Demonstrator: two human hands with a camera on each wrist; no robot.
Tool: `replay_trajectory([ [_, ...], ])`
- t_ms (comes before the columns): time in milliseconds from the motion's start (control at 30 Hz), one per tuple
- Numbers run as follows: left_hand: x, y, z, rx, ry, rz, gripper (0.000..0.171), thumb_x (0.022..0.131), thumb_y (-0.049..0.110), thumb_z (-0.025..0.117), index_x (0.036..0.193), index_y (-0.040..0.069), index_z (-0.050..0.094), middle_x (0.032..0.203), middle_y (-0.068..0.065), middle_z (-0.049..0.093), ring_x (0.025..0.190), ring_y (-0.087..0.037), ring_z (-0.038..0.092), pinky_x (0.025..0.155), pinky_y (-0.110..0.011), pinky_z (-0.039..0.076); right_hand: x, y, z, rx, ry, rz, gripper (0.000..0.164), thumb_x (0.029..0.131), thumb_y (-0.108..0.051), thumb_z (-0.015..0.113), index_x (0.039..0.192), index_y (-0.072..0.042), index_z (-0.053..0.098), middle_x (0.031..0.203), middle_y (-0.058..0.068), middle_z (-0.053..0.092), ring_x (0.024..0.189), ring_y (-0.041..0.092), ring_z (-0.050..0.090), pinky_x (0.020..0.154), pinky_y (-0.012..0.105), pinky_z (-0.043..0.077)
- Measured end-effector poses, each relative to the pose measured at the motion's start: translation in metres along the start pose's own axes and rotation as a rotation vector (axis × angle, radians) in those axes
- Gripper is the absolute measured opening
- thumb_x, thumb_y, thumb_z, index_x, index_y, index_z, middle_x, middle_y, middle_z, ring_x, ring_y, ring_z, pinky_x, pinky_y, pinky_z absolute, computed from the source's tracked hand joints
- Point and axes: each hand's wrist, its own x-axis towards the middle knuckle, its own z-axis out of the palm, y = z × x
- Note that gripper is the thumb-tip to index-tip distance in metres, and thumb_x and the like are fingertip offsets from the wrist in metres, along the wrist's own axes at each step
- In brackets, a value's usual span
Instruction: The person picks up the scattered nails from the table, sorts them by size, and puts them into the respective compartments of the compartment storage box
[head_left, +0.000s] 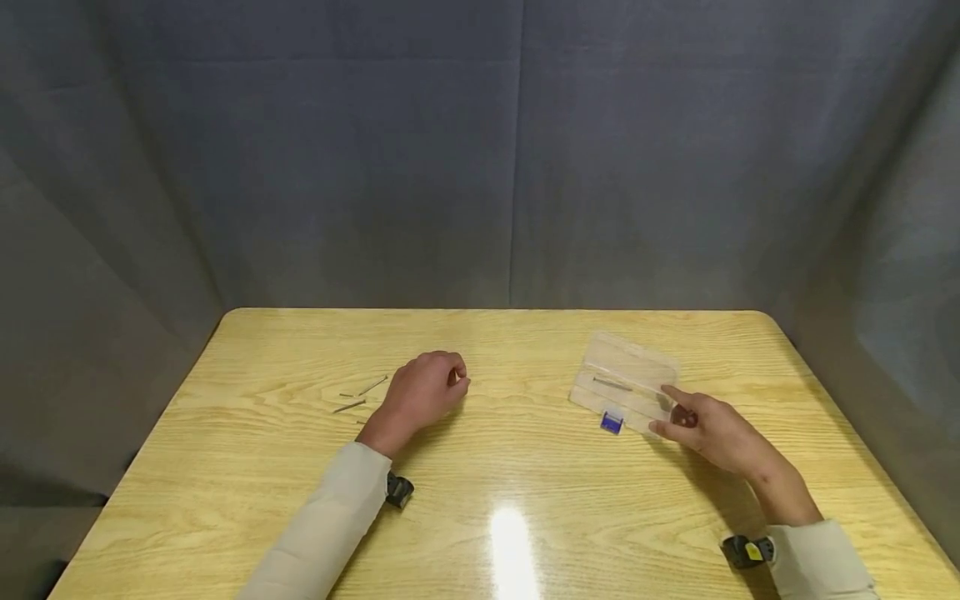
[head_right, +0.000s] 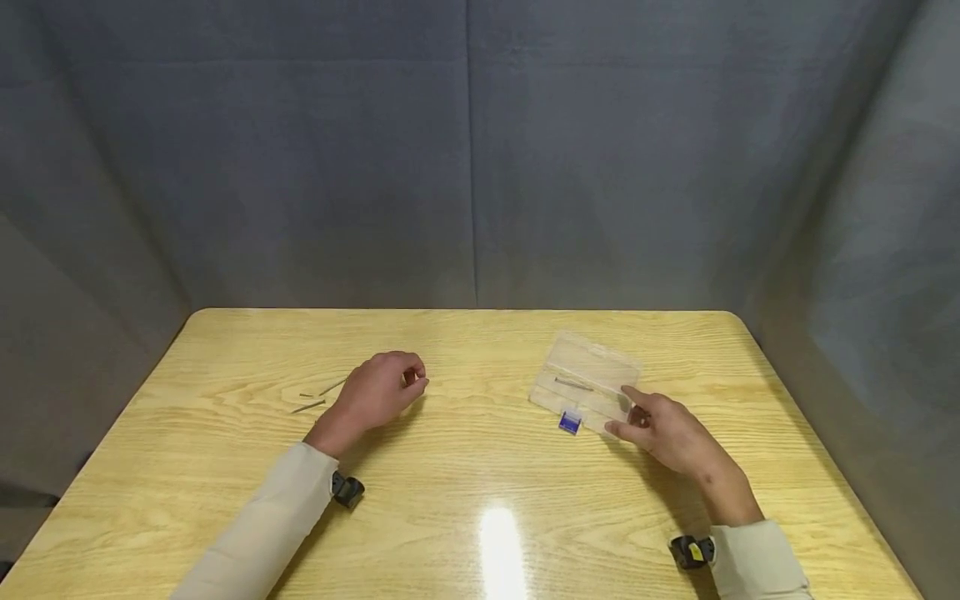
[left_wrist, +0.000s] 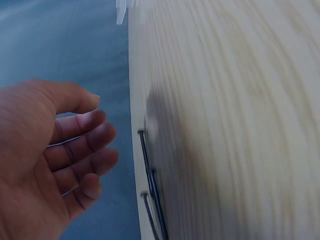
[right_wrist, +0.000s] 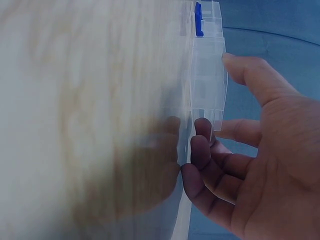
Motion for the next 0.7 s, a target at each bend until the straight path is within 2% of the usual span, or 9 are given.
replay_trajectory([
  [433, -0.021, -0.043, -0.023, 0.01, 0.03, -0.101, 0.011, 0.1, 0.018, 0.069, 0.106, 0.01, 0.073, 0.094, -0.001, 0.065, 0.073, -0.016, 0.058, 0.065, -0.038, 0.05, 0.0, -0.001, -0.001, 0.001, -0.008, 0.015, 0.078, 0.099, -0.032, 0.071, 0.151, 0.014, 0.036, 0.091, 0.004, 0.057, 0.074, 0.016, 0.048, 0.062, 0.031, 0.04],
  [700, -0.03, -0.057, -0.033, 0.034, 0.007, -0.127, 0.01, 0.1, 0.015, 0.069, 0.106, 0.008, 0.074, 0.096, -0.004, 0.067, 0.077, -0.019, 0.061, 0.069, -0.042, 0.052, 0.0, 0.001, -0.002, 0.002, -0.01, 0.011, 0.078, 0.099, -0.034, 0.071, 0.152, 0.013, 0.036, 0.091, 0.004, 0.057, 0.073, 0.017, 0.049, 0.062, 0.03, 0.041],
])
